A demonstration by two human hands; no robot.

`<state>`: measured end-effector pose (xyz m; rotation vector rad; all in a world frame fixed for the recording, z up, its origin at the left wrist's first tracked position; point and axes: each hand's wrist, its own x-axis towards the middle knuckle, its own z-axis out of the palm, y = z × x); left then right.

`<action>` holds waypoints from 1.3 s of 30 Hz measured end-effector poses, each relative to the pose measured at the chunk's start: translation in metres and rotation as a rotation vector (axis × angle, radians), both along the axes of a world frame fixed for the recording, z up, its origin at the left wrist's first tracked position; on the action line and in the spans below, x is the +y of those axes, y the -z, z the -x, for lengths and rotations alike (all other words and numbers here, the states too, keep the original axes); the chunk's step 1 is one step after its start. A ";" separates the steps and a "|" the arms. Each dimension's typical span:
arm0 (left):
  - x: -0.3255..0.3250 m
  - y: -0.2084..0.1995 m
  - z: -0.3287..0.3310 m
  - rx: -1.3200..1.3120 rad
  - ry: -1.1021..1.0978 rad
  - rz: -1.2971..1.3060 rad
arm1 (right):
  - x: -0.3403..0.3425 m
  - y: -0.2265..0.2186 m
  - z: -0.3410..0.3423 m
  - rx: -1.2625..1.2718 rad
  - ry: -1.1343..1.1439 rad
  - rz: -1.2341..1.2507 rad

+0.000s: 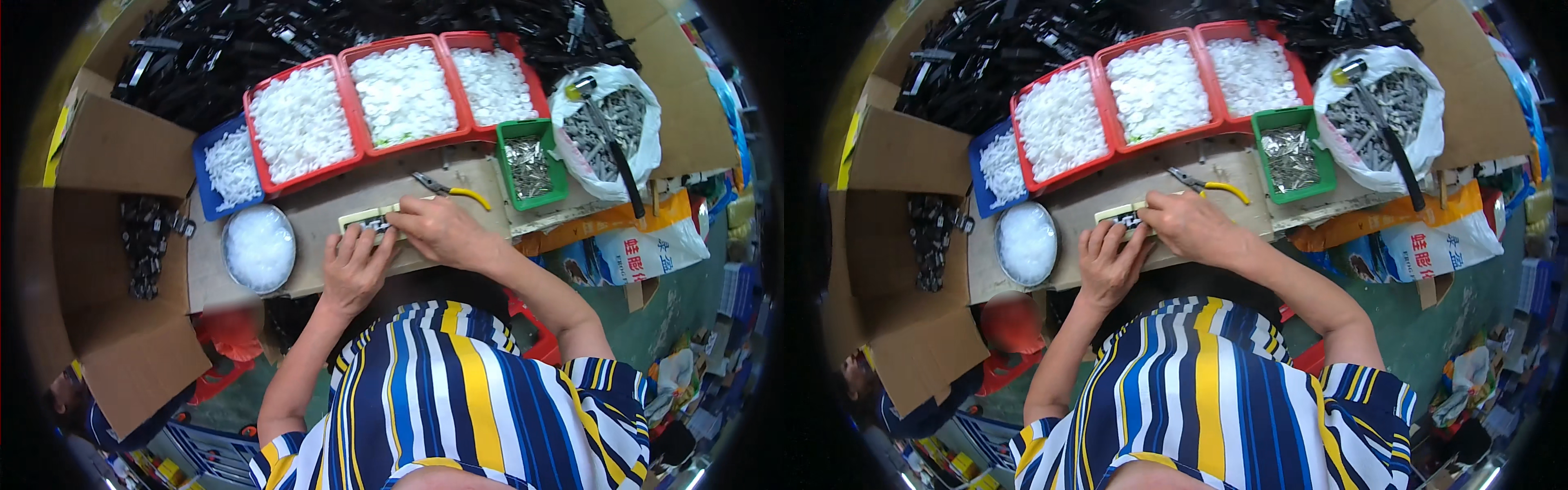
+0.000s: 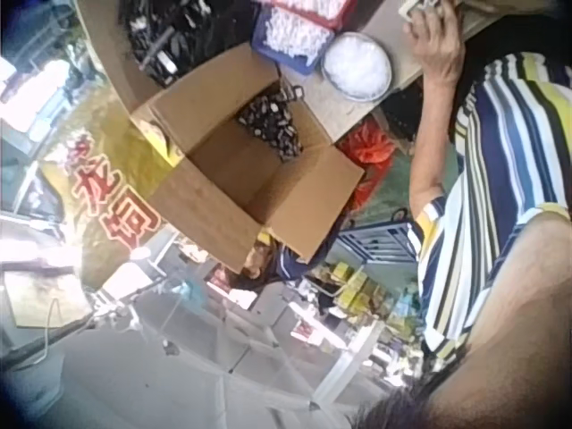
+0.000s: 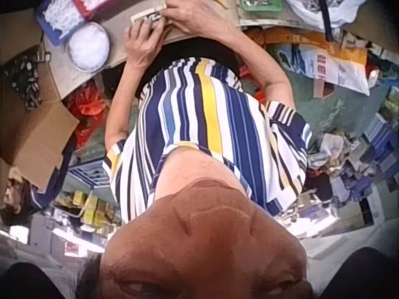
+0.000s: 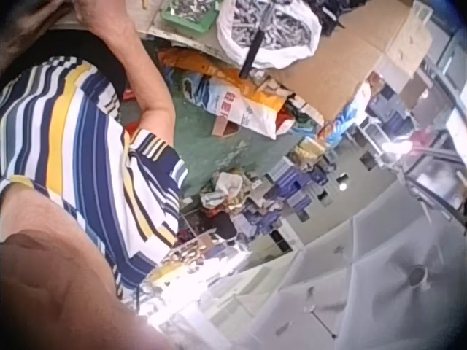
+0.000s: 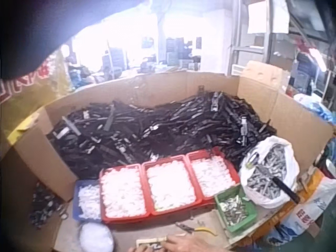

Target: The person assembles small lock mechanisms at a workbench. They pick up a black lock body and a white plastic component, insert the plastic piece into the lock body, and use a hammer to tap it into place. They then use pliers to adjust the internal parts of the lock. The process is repeated for multiple units, with finished locks being placed into a cardboard box.

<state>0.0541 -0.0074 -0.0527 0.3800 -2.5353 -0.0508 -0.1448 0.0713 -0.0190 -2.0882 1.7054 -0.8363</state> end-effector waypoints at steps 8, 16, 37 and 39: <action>0.001 -0.003 0.006 0.008 -0.024 0.001 | 0.031 -0.042 0.053 -0.009 0.218 0.140; 0.004 -0.003 0.002 0.045 -0.029 -0.176 | 0.097 -0.063 0.196 0.289 0.621 -0.049; -0.170 -0.048 -0.082 -0.035 -0.798 -0.131 | 0.123 -0.047 0.250 0.244 0.702 -0.034; -0.176 -0.046 -0.084 -0.066 -0.810 -0.163 | 0.121 -0.047 0.244 0.226 0.712 -0.015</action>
